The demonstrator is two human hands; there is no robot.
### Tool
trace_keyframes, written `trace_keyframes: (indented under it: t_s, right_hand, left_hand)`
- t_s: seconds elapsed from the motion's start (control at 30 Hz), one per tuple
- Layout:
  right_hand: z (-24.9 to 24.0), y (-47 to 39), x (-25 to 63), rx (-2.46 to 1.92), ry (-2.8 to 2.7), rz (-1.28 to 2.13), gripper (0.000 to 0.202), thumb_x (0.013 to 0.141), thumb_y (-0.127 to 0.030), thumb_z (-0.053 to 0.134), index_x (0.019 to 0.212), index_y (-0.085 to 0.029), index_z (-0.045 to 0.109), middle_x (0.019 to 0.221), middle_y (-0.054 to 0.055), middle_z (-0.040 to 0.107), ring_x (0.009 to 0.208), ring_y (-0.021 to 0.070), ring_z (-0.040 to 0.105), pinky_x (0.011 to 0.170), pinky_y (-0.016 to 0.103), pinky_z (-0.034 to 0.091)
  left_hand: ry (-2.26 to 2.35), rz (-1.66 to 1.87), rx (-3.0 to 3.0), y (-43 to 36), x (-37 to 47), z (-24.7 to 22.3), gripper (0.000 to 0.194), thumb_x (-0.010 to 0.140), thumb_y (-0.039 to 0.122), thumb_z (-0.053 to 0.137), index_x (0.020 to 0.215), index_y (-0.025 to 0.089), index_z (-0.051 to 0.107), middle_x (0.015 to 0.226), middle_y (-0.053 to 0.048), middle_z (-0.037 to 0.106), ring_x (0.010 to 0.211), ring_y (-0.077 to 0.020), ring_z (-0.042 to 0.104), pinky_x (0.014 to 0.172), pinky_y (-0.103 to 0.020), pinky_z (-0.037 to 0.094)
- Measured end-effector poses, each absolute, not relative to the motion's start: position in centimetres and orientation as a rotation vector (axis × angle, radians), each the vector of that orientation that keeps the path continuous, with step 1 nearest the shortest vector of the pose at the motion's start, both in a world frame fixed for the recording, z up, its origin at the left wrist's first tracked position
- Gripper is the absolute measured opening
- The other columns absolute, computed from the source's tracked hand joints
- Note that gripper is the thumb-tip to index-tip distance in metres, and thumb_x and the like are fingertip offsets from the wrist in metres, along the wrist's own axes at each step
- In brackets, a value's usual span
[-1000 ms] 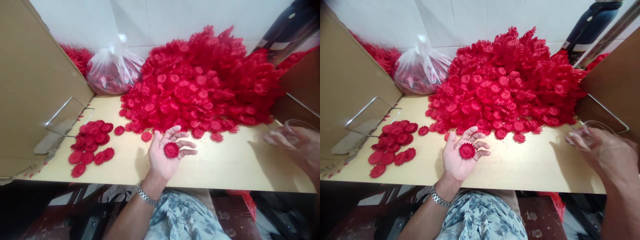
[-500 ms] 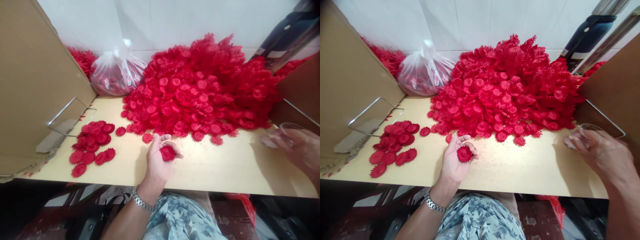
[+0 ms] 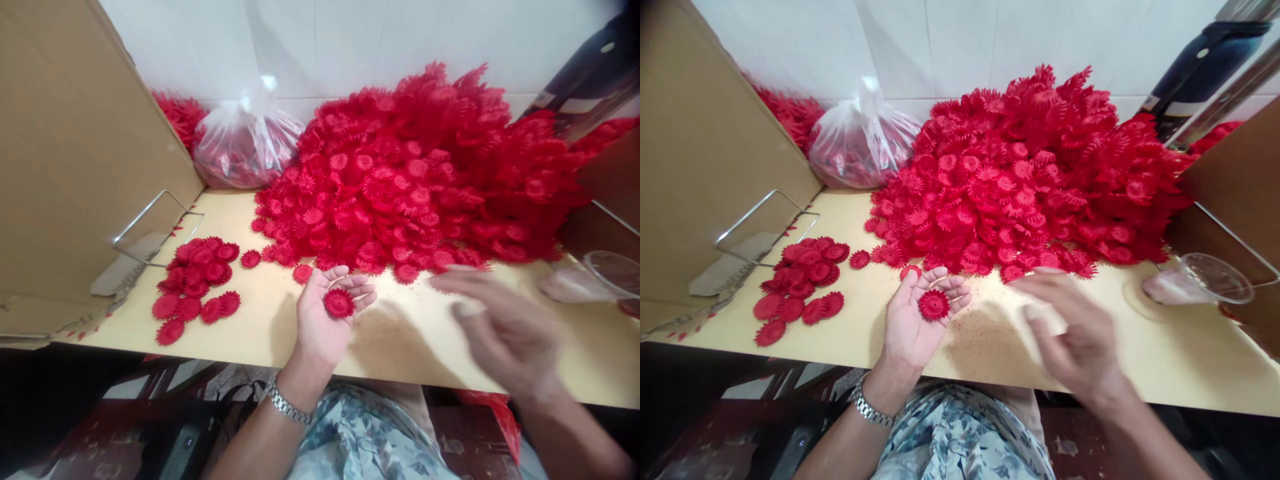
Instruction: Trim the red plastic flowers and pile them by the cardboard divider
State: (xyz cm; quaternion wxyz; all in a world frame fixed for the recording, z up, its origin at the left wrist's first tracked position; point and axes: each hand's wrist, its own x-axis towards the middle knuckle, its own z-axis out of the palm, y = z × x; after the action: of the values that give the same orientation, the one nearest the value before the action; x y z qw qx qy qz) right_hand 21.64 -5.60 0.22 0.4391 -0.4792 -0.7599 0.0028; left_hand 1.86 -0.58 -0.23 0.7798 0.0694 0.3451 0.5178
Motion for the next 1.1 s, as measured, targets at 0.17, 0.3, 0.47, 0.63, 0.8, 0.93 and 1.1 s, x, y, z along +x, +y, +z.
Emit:
trace_keyframes:
  t_s: [0.17, 0.3, 0.47, 0.63, 0.8, 0.93, 1.1]
  right_hand:
    - [-0.8, -4.3, 11.6, -0.897, -2.255, 0.024, 0.034, 0.085, -0.018, 0.048, 0.116, -0.007, 0.055, 0.111, 0.016, 0.064, 0.108, 0.0265, 0.056, 0.099, 0.050, 0.041]
    - [-2.0, -4.7, 11.3, -0.891, -2.309, 0.031, 0.038, 0.084, -0.018, 0.046, 0.119, -0.004, 0.053, 0.120, 0.017, 0.060, 0.116, 0.0279, 0.051, 0.103, 0.050, 0.037]
    - [-2.1, -4.9, 12.1, -0.878, -2.268, -0.050, 0.036, 0.082, -0.014, 0.049, 0.117, -0.008, 0.053, 0.113, 0.014, 0.064, 0.114, 0.0250, 0.053, 0.100, 0.047, 0.039]
    - [-2.5, -4.7, 11.8, -1.051, -2.267, -0.157, 0.034, 0.085, -0.020, 0.052, 0.118, -0.010, 0.054, 0.117, 0.012, 0.063, 0.111, 0.0256, 0.055, 0.101, 0.049, 0.032]
    - [-1.2, -4.4, 12.0, -0.922, -2.123, 0.114, 0.024, 0.084, -0.015, 0.051, 0.106, -0.015, 0.060, 0.104, 0.010, 0.066, 0.104, 0.0213, 0.057, 0.092, 0.043, 0.044]
    - [0.5, -2.0, 11.1, -1.069, -1.892, 0.174, 0.027, 0.090, -0.020, 0.040, 0.108, -0.018, 0.061, 0.101, 0.010, 0.065, 0.096, 0.0193, 0.057, 0.081, 0.037, 0.048]
    - [0.4, -0.9, 7.7, -1.285, -1.902, 0.398, 0.053, 0.094, -0.046, 0.020, 0.132, -0.018, 0.045, 0.138, 0.011, 0.043, 0.131, 0.0267, 0.033, 0.103, 0.054, 0.031]
  left_hand:
    - [0.706, 1.105, 0.180, -1.1, 1.6, -0.2, 0.035, 0.089, 0.039, 0.037, 0.081, 0.014, 0.060, 0.073, -0.009, 0.068, 0.070, -0.0192, 0.067, 0.074, -0.033, 0.050]
    - [0.753, 1.159, 0.176, -1.3, 0.9, -0.5, 0.033, 0.088, 0.038, 0.040, 0.076, 0.015, 0.059, 0.066, -0.007, 0.068, 0.064, -0.0165, 0.065, 0.070, -0.030, 0.050]
    - [0.769, 1.213, 0.188, -1.1, 0.7, -0.6, 0.029, 0.088, 0.033, 0.042, 0.074, 0.015, 0.058, 0.061, -0.004, 0.066, 0.060, -0.0152, 0.064, 0.068, -0.029, 0.050]
    - [0.775, 1.242, 0.225, -1.2, 0.5, -0.9, 0.031, 0.088, 0.037, 0.044, 0.076, 0.013, 0.060, 0.071, -0.007, 0.069, 0.075, -0.0188, 0.067, 0.078, -0.034, 0.050]
    - [0.839, 1.297, 0.315, -1.3, 0.2, -1.8, 0.024, 0.081, 0.036, 0.057, 0.077, 0.013, 0.063, 0.066, -0.004, 0.068, 0.073, -0.0179, 0.067, 0.077, -0.032, 0.050]
    - [0.788, 1.370, 0.352, -2.0, 1.1, -1.0, 0.018, 0.082, 0.030, 0.057, 0.084, 0.015, 0.066, 0.079, -0.002, 0.070, 0.084, -0.0154, 0.066, 0.082, -0.026, 0.048]
    - [0.651, 1.282, 0.298, -2.6, 1.7, 0.6, 0.043, 0.087, 0.051, 0.037, 0.104, 0.022, 0.064, 0.112, -0.006, 0.065, 0.118, -0.0223, 0.051, 0.098, -0.036, 0.041]
